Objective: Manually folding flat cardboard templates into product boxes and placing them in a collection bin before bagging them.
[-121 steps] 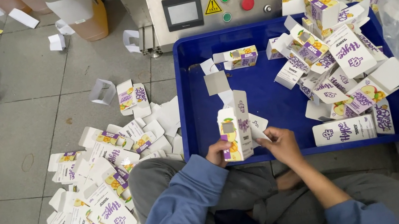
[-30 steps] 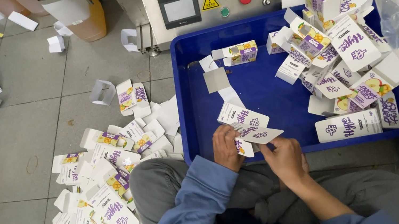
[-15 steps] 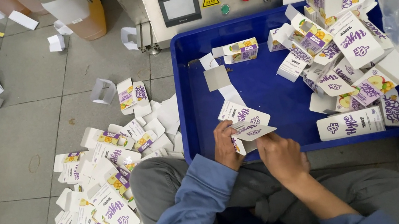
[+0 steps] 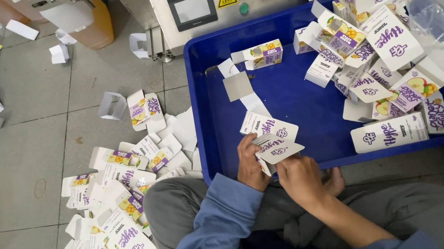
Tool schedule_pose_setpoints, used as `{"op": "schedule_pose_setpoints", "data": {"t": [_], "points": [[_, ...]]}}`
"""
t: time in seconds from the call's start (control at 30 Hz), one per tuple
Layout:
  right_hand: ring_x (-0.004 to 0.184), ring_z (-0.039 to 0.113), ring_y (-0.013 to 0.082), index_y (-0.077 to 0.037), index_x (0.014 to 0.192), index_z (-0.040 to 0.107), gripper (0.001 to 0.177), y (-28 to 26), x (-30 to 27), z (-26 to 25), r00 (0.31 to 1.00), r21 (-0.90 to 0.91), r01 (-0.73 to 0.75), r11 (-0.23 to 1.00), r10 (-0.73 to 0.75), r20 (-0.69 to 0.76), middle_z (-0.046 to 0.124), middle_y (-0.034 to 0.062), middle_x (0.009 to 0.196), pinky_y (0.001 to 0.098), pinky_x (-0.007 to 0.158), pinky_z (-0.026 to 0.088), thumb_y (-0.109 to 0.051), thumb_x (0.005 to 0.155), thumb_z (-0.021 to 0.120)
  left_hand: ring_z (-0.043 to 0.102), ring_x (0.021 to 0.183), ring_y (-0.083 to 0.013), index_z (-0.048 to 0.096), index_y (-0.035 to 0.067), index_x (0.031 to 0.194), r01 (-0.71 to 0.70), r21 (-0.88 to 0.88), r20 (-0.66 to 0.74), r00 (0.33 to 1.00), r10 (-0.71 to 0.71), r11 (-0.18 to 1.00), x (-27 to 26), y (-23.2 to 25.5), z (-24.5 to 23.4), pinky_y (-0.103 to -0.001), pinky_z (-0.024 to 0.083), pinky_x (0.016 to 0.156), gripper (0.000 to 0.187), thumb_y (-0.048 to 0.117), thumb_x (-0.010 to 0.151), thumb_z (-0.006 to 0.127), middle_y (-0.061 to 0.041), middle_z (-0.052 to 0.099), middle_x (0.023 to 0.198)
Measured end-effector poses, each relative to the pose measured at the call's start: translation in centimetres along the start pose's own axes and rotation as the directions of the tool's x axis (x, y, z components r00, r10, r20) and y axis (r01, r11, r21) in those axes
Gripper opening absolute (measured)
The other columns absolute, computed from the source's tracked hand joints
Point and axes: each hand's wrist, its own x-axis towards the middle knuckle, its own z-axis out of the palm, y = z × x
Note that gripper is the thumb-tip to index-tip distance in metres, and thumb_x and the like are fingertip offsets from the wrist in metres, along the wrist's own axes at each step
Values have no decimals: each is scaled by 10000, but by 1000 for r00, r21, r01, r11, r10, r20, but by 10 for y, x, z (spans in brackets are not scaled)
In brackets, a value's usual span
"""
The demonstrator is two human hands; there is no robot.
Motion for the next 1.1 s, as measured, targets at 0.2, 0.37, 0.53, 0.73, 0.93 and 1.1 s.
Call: {"op": "schedule_pose_setpoints", "data": {"t": [0.2,0.37,0.53,0.73,0.93,1.1], "points": [[550,683,414,-5,911,750,99,-14,8,-17,1000,316,-14,949,4,31,681,216,600,377,420,482,-49,892,663,489,1267,-497,445,4,1185,89,-65,4,996,-89,994,9,6,-7,-574,402,1090,578,88,765,835,-246,503,1360],[973,713,457,-20,1423,594,511,8,2,-1,983,372,79,925,-135,128,730,295,1111,489,721,622,2,914,550,468,1270,-510,419,-16,1287,182,-77,47,983,-179,980,16,10,-14,-594,387,1099,765,27,661,858,-266,475,1368],[996,708,460,-37,1506,502,611,21,1,7,973,302,105,948,-160,165,723,291,1144,519,761,613,30,899,482,455,1265,-515,381,42,1490,304,-10,172,939,-298,953,16,9,-17,-608,388,1084,961,97,667,873,-249,431,1359],[845,732,471,-106,1364,596,543,29,5,3,961,299,136,945,-199,192,775,233,967,502,644,601,44,854,484,508,1172,-493,380,49,1494,359,-88,242,913,-330,929,25,15,-24,-571,437,1009,894,21,683,756,-231,478,1270],[616,719,372,-181,1238,614,465,36,3,10,953,255,181,950,-234,192,746,138,728,412,500,563,29,846,478,461,1232,-472,460,72,1374,313,-72,232,929,-289,947,19,5,-21,-574,361,1091,714,62,744,795,-182,454,1287],[572,712,357,-143,1168,607,410,39,2,13,954,261,202,944,-250,167,752,138,767,425,463,549,58,827,498,455,1209,-458,460,109,1363,351,-62,266,908,-323,934,11,-4,-16,-562,351,1087,715,65,738,807,-160,430,1249]]}}
